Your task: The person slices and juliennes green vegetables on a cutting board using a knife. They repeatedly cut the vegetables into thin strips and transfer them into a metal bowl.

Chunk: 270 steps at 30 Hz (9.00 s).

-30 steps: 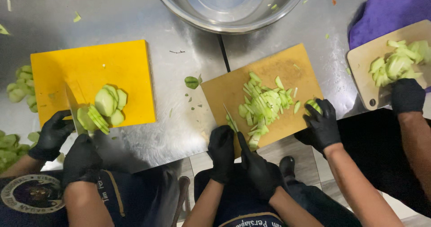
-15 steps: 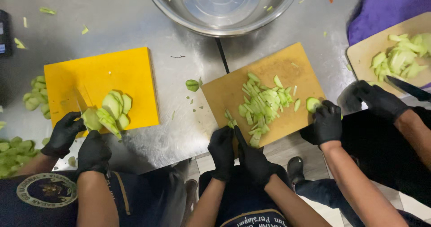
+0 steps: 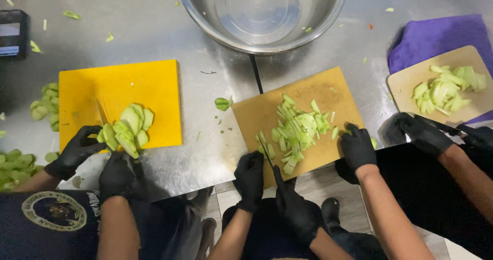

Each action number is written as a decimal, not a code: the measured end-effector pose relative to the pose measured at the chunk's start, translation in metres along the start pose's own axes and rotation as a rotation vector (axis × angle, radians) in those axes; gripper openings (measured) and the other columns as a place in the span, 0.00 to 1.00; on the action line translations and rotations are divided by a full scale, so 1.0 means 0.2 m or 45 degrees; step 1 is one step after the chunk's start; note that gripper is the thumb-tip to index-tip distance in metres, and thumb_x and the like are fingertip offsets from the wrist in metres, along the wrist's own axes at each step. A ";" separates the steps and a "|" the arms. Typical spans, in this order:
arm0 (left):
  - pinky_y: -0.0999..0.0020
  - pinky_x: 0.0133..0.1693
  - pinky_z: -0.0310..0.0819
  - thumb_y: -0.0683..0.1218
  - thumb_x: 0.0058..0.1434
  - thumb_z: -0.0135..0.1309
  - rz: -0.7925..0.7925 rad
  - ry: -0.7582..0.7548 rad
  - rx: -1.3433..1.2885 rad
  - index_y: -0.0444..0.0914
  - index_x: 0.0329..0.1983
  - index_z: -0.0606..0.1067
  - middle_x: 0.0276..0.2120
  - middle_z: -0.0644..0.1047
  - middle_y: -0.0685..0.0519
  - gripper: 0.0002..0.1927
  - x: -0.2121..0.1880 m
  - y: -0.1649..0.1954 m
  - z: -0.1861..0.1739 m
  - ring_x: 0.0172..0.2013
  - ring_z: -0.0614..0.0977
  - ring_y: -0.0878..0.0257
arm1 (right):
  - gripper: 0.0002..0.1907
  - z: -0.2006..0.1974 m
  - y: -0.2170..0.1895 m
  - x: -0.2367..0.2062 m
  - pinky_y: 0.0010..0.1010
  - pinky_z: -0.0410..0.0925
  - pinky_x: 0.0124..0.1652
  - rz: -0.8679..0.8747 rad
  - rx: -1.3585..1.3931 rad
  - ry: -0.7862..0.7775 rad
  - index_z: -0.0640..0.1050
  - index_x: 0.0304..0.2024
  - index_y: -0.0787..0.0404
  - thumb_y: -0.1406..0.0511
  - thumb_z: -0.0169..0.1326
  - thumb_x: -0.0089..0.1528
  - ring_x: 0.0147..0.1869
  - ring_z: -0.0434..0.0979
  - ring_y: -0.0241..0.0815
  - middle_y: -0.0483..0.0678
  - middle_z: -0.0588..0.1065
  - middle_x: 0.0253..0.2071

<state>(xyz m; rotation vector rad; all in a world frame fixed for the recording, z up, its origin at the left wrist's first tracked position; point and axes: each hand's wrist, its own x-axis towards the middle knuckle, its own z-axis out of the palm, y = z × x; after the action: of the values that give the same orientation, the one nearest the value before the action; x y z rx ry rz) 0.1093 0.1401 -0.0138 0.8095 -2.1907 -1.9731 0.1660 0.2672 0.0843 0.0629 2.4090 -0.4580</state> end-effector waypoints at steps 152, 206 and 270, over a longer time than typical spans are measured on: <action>0.59 0.58 0.73 0.40 0.59 0.52 0.588 -0.151 1.853 0.41 0.44 0.75 0.34 0.80 0.49 0.10 0.85 0.41 -1.42 0.43 0.82 0.56 | 0.42 -0.54 -0.96 1.03 0.36 0.71 0.55 -1.103 0.650 -0.081 0.66 0.60 0.60 0.65 0.72 0.46 0.58 0.76 0.45 0.53 0.74 0.52; 0.40 0.63 0.63 0.63 0.54 0.65 0.581 0.247 1.198 0.38 0.71 0.64 0.69 0.59 0.29 0.47 0.56 0.49 -0.18 0.64 0.64 0.30 | 0.20 -1.28 1.45 0.92 0.49 0.58 0.69 -0.722 -1.089 0.560 0.80 0.51 0.59 0.59 0.52 0.59 0.68 0.69 0.56 0.60 0.72 0.59; 0.42 0.55 0.76 0.47 0.54 0.47 -0.619 -0.706 -1.461 0.31 0.62 0.66 0.55 0.76 0.38 0.31 0.93 1.38 0.08 0.53 0.80 0.42 | 0.32 -2.48 0.33 1.15 0.40 0.69 0.54 -0.327 -0.193 0.254 0.68 0.65 0.65 0.50 0.41 0.68 0.54 0.80 0.54 0.60 0.78 0.54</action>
<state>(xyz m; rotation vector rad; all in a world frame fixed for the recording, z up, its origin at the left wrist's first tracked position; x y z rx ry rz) -0.1460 0.0812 0.1914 0.6243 -0.5772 -3.3471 -0.3047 0.4811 0.2708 -0.2827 2.6537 -0.3980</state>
